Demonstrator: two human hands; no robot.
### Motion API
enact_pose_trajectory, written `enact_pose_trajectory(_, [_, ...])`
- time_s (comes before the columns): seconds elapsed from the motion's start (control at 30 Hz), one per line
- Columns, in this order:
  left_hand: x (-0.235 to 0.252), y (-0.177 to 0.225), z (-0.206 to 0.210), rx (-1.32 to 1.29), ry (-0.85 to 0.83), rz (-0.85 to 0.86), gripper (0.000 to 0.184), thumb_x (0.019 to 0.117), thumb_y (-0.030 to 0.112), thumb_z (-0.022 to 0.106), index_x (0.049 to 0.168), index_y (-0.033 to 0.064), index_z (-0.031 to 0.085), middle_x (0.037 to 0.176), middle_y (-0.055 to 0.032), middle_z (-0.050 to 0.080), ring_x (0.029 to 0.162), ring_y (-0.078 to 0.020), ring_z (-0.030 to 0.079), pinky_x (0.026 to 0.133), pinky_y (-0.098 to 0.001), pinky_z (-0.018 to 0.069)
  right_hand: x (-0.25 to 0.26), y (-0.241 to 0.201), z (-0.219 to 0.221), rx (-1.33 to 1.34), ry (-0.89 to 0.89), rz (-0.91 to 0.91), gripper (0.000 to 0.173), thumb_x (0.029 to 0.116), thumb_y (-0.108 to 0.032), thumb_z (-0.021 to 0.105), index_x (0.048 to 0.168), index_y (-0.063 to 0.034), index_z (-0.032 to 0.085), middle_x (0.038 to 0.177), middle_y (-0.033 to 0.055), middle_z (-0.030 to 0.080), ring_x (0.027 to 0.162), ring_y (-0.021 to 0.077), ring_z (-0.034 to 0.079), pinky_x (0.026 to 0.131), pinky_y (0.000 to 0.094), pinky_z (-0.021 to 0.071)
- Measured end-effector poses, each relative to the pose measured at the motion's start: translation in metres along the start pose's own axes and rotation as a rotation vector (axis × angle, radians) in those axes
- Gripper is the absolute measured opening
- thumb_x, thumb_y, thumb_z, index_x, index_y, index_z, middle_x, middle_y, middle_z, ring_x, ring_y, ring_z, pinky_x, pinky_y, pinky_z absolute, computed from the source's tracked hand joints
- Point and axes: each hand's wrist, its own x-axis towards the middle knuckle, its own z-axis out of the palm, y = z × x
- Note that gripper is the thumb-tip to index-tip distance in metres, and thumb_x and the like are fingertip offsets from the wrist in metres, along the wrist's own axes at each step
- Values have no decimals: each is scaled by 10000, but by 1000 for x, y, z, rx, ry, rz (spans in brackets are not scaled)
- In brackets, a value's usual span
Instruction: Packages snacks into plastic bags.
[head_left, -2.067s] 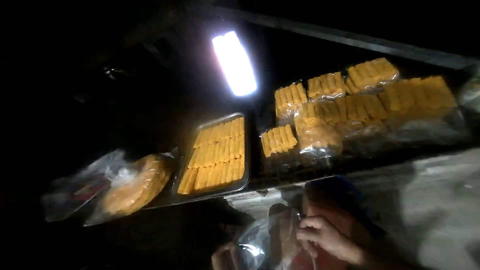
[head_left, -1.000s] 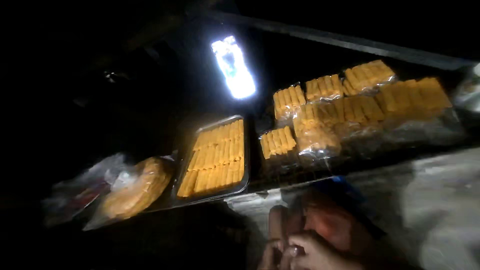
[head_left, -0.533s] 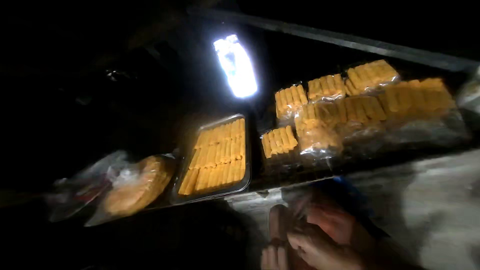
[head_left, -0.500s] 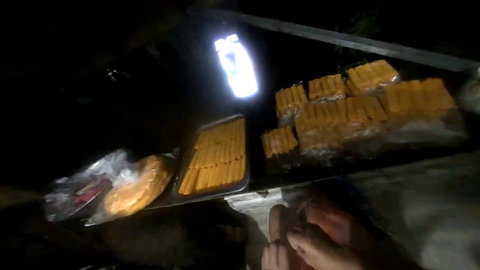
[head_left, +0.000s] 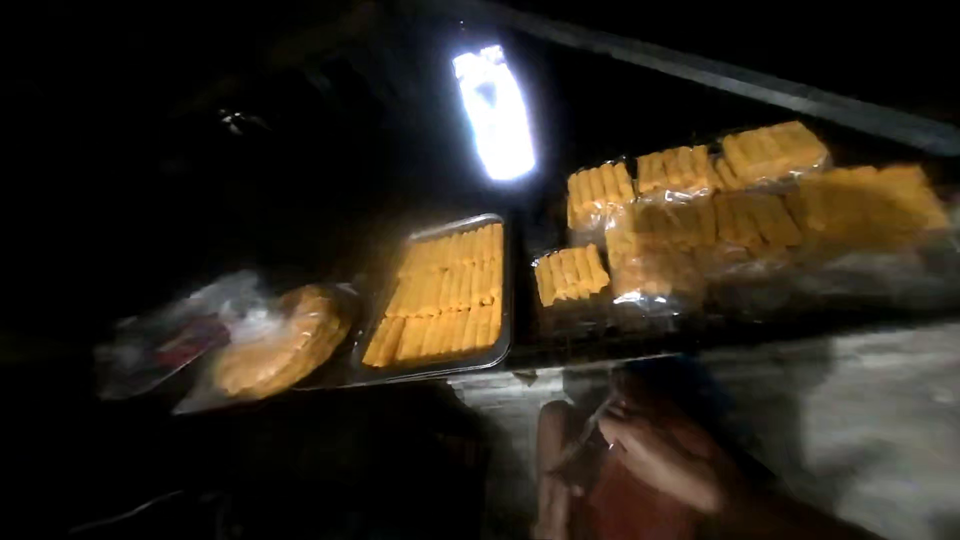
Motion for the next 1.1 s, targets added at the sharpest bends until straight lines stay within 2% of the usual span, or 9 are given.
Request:
enact_pose_trajectory(0.1, [2, -2, 0, -144, -44, 106, 198, 842, -102, 635, 998, -48, 745, 1117, -220, 702, 1052, -305, 690, 941, -444, 569, 8, 10, -7, 46, -94, -34, 326, 921, -22, 668, 1247, -22, 670, 1298, 212, 640, 1175, 372, 633, 1013, 537, 507])
enact_pose_trajectory(0.27, [5, -6, 2, -130, -143, 54, 288, 898, -78, 638, 1150, 4, 749, 1244, -197, 696, 1158, -320, 679, 1020, -476, 545, 20, 23, -9, -13, -396, 26, 636, 917, -74, 710, 1514, -104, 493, 1507, 191, 516, 1374, 369, 507, 1143, 554, 397])
enact_pose_trajectory(0.47, [-4, -16, 3, -182, 10, 146, 123, 853, -92, 650, 915, -70, 754, 1148, -261, 703, 1052, -340, 710, 934, -433, 581, 38, 25, -9, 31, -609, 99, 472, 979, -71, 629, 1435, -2, 530, 1313, 281, 620, 1215, 425, 606, 1041, 597, 459])
enact_pose_trajectory(0.63, [-1, -39, 26, -118, 11, 100, 244, 938, -13, 635, 1114, 63, 786, 1231, -128, 726, 1176, -279, 684, 1025, -447, 552, 56, 8, -28, -57, -672, 16, 519, 944, -263, 739, 1376, -10, 602, 1258, 261, 663, 1183, 414, 630, 1045, 606, 456])
enact_pose_trajectory(0.8, [19, 25, -4, -165, -217, -238, 272, 958, -34, 579, 1187, -49, 724, 1294, -170, 690, 1264, -292, 622, 1116, -420, 442, 81, -38, -85, 200, -425, -346, 251, 968, -113, 663, 1145, 62, 700, 1063, 186, 726, 956, 217, 702, 906, 373, 558])
enact_pose_trajectory(0.9, [18, 3, 29, -143, 298, 364, 245, 945, 61, 567, 994, -60, 773, 1022, -176, 770, 990, -278, 744, 967, -272, 538, 107, -89, -132, 78, -225, -302, 252, 1038, -144, 553, 1140, 32, 702, 1041, 161, 726, 925, 196, 705, 888, 372, 570])
enact_pose_trajectory(0.97, [21, 53, -18, -185, -76, 14, 261, 985, -10, 552, 1172, -99, 711, 1251, -196, 708, 1229, -317, 648, 1113, -355, 441, 133, -111, -148, 6, -100, -247, 283, 1074, -132, 493, 1201, 36, 682, 1110, 182, 712, 1000, 234, 693, 947, 391, 543])
enact_pose_trajectory(1.03, [20, 44, -5, -114, 53, 106, 212, 916, -55, 576, 1026, -150, 730, 1078, -281, 730, 1043, -423, 706, 995, -452, 537, 169, -121, -150, -124, 61, -241, 254, 1063, -89, 511, 1197, 11, 701, 1145, 189, 719, 1054, 299, 700, 964, 468, 539])
enact_pose_trajectory(1.1, [28, 53, -14, -38, -203, -179, 253, 959, -42, 568, 1154, -90, 723, 1250, -210, 704, 1230, -347, 644, 1098, -426, 458, 201, -131, -151, -265, 84, -187, 303, 1017, 17, 521, 1280, -6, 671, 1279, 209, 672, 1204, 367, 641, 1049, 532, 485])
